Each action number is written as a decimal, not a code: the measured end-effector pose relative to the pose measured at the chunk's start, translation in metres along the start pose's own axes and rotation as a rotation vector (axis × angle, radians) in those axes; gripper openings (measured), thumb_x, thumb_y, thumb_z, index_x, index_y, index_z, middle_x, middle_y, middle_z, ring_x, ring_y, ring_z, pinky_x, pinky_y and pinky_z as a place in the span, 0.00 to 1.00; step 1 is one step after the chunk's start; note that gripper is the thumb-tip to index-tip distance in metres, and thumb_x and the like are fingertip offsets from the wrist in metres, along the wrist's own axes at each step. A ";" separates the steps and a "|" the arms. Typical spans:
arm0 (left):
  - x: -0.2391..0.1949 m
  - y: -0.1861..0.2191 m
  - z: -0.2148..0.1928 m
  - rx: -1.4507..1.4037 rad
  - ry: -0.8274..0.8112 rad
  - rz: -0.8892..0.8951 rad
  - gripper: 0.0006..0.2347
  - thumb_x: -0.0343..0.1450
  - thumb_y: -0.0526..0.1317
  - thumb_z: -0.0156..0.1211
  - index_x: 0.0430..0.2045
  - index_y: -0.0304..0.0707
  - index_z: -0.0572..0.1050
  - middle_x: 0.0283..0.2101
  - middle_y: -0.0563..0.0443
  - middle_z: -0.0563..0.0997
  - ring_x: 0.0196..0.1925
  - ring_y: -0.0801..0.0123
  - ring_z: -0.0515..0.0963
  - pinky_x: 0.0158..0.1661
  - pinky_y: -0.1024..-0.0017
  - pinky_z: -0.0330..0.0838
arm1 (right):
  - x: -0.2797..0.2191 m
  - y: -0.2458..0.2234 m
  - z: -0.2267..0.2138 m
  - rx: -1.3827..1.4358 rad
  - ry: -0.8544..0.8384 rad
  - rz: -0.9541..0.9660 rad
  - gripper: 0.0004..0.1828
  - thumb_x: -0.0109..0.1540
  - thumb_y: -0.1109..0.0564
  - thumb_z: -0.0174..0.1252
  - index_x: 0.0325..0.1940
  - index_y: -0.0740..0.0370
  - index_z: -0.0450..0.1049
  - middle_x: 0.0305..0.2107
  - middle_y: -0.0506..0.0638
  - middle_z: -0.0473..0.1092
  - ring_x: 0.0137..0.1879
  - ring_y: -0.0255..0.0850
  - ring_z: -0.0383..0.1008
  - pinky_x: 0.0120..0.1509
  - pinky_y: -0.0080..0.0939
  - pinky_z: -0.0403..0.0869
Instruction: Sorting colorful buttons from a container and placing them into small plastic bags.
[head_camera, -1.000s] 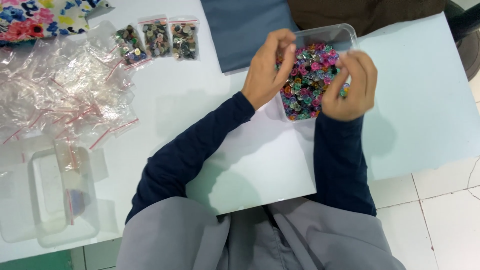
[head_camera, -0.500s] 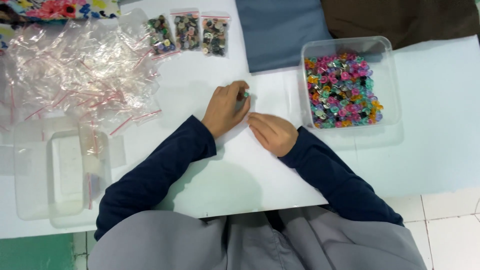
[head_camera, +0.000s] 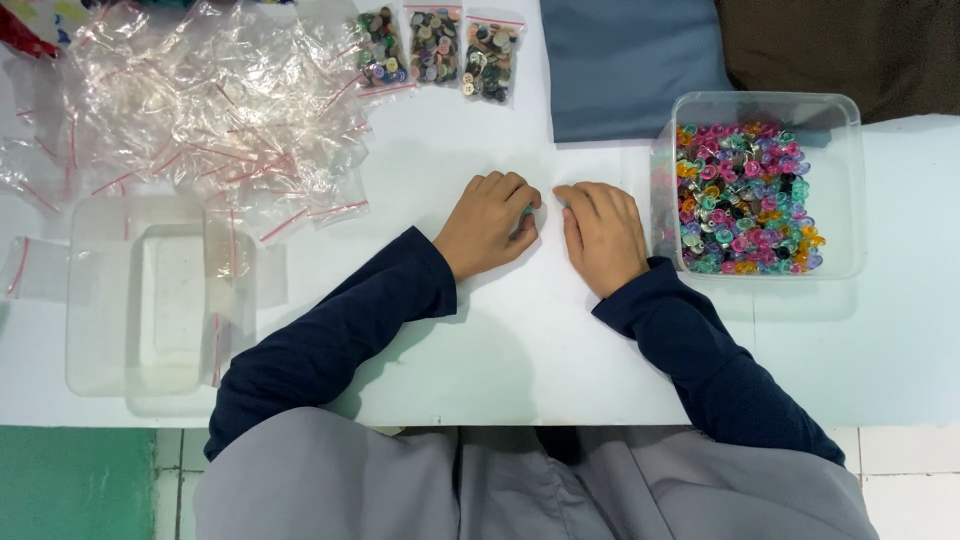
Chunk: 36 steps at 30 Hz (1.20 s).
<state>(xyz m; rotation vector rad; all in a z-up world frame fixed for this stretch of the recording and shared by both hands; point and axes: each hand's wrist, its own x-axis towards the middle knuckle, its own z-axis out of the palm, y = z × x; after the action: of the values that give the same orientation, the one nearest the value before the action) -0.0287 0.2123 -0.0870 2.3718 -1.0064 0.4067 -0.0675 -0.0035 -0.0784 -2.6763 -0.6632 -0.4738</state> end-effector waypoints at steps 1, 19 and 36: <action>0.000 -0.001 0.000 -0.001 -0.001 -0.004 0.06 0.68 0.39 0.60 0.36 0.45 0.74 0.36 0.51 0.74 0.39 0.61 0.77 0.42 0.66 0.69 | 0.000 -0.001 -0.001 0.002 -0.003 0.000 0.13 0.72 0.59 0.51 0.60 0.60 0.74 0.45 0.53 0.72 0.56 0.50 0.73 0.62 0.51 0.67; 0.001 -0.001 -0.002 -0.025 -0.012 -0.033 0.08 0.66 0.35 0.58 0.37 0.42 0.74 0.36 0.49 0.74 0.38 0.60 0.76 0.41 0.66 0.68 | -0.004 -0.001 0.004 0.040 -0.023 0.056 0.11 0.72 0.60 0.51 0.57 0.58 0.75 0.46 0.53 0.69 0.59 0.50 0.70 0.66 0.54 0.65; 0.003 0.004 -0.005 0.040 -0.001 -0.038 0.13 0.66 0.35 0.57 0.45 0.42 0.72 0.37 0.49 0.75 0.38 0.60 0.78 0.41 0.65 0.69 | -0.006 0.002 0.007 0.055 0.007 0.028 0.13 0.71 0.59 0.53 0.60 0.58 0.74 0.47 0.53 0.71 0.59 0.50 0.71 0.66 0.53 0.66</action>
<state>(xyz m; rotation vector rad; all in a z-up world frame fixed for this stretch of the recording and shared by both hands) -0.0298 0.2114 -0.0801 2.4235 -0.9610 0.4149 -0.0698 -0.0052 -0.0872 -2.6276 -0.6270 -0.4506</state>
